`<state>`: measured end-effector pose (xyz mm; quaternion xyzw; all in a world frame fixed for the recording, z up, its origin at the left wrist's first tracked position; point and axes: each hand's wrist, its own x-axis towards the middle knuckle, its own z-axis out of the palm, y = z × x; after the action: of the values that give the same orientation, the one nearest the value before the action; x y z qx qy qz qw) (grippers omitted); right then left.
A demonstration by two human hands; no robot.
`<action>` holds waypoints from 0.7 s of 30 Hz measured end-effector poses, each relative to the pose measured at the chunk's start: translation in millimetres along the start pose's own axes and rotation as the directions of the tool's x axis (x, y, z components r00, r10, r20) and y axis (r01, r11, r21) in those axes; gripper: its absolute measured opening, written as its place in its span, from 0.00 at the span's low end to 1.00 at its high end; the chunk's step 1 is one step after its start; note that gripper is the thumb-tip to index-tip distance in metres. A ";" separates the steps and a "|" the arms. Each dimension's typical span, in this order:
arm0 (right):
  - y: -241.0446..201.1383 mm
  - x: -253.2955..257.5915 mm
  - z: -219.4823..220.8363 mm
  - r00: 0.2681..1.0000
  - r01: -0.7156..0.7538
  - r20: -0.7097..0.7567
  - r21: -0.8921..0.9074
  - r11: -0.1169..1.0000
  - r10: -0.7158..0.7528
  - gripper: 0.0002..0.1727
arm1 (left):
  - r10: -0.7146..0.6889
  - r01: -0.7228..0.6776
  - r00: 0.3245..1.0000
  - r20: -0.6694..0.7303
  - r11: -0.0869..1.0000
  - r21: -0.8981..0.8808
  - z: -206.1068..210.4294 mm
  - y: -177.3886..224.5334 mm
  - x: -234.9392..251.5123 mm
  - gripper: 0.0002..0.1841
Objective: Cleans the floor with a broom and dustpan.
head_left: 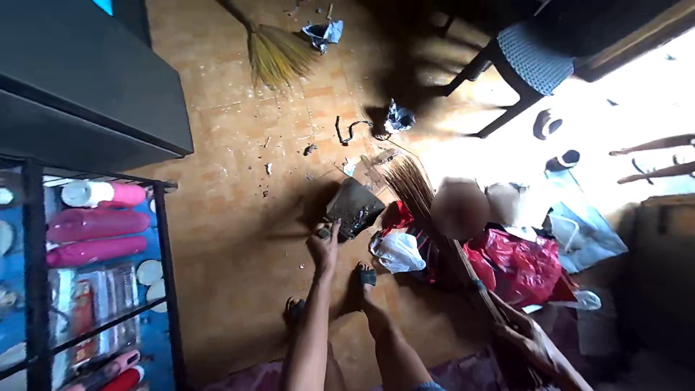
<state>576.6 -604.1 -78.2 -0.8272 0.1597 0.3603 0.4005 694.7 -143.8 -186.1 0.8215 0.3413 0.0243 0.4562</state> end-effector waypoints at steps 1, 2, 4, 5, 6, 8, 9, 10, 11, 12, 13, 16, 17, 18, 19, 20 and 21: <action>2.5 -1.5 2.2 1.000 -0.010 0.003 0.022 1.000 0.010 0.46 | 0.002 -0.002 1.000 0.017 1.000 -0.011 12.2 6.6 3.3 0.22; 1.8 -2.2 3.7 1.000 -0.018 0.010 0.034 0.999 0.018 0.46 | 0.003 -0.002 1.000 0.031 1.000 -0.018 23.5 12.0 5.3 0.22; -9.0 -2.2 5.3 0.999 -0.012 0.034 0.041 0.999 0.011 0.45 | -0.013 0.016 0.997 0.077 0.999 -0.032 39.8 25.2 6.8 0.23; -15.6 -2.7 6.0 0.999 -0.007 0.047 0.045 0.999 0.005 0.45 | -0.026 0.030 0.994 0.110 0.999 -0.041 45.4 32.1 6.5 0.23; -21.6 -4.1 6.7 0.999 0.003 0.052 0.046 0.999 -0.005 0.45 | -0.034 0.040 0.988 0.150 0.999 -0.035 49.9 37.8 5.5 0.23; -31.8 -4.0 7.2 0.998 0.019 0.053 0.062 0.998 -0.023 0.45 | -0.044 0.041 0.970 0.241 0.999 0.016 56.9 47.7 4.3 0.24; -36.4 -3.3 8.0 0.999 0.026 0.044 0.076 0.997 -0.029 0.45 | -0.054 0.045 0.959 0.277 0.998 0.038 59.9 51.4 3.1 0.25; -38.9 -1.8 8.5 0.999 0.036 0.036 0.092 0.995 -0.039 0.45 | -0.058 0.049 0.954 0.294 0.998 0.039 62.1 53.7 1.1 0.25; -38.3 0.3 7.9 0.998 0.052 0.034 0.091 0.994 -0.056 0.45 | -0.055 0.047 0.954 0.294 0.998 0.033 64.0 53.3 -2.4 0.25; -38.7 1.9 6.8 0.998 0.059 0.031 0.077 0.995 -0.062 0.45 | -0.041 0.035 0.959 0.280 0.999 0.025 65.9 49.9 -6.8 0.25; -43.8 1.9 5.2 0.998 0.053 0.036 0.049 0.997 -0.055 0.45 | -0.014 0.012 0.968 0.251 1.000 0.009 67.4 44.8 -10.7 0.25; -75.2 -12.6 2.0 0.997 -0.028 0.077 -0.017 0.999 0.030 0.40 | 0.078 -0.071 0.980 0.184 0.997 -0.043 63.5 25.5 -19.2 0.29; -91.0 -23.8 3.1 0.992 -0.060 0.105 -0.036 0.998 0.064 0.36 | 0.077 -0.070 0.974 0.213 0.997 -0.038 55.8 20.2 -23.5 0.31; -114.7 -40.7 7.8 0.984 -0.077 0.153 -0.073 0.994 0.087 0.34 | 0.069 -0.061 0.967 0.245 0.997 -0.042 45.0 14.2 -29.3 0.33; -139.0 -59.0 15.8 0.978 -0.087 0.180 -0.127 0.988 0.109 0.31 | 0.060 -0.047 0.961 0.270 0.997 -0.056 33.3 5.6 -37.4 0.34; -179.2 -78.7 30.8 0.960 -0.151 0.196 -0.238 0.960 0.199 0.30 | 0.053 -0.034 0.958 0.282 0.997 -0.071 20.2 -6.1 -47.9 0.34; -236.2 -98.4 52.9 0.906 -0.282 0.197 -0.380 0.881 0.374 0.30 | 0.040 -0.021 0.958 0.284 0.997 -0.071 6.5 -22.1 -60.6 0.33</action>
<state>614.6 -417.1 100.2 -0.7890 0.1785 0.5525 0.2007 638.7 -176.1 -190.4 0.8057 0.2582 -0.0757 0.5277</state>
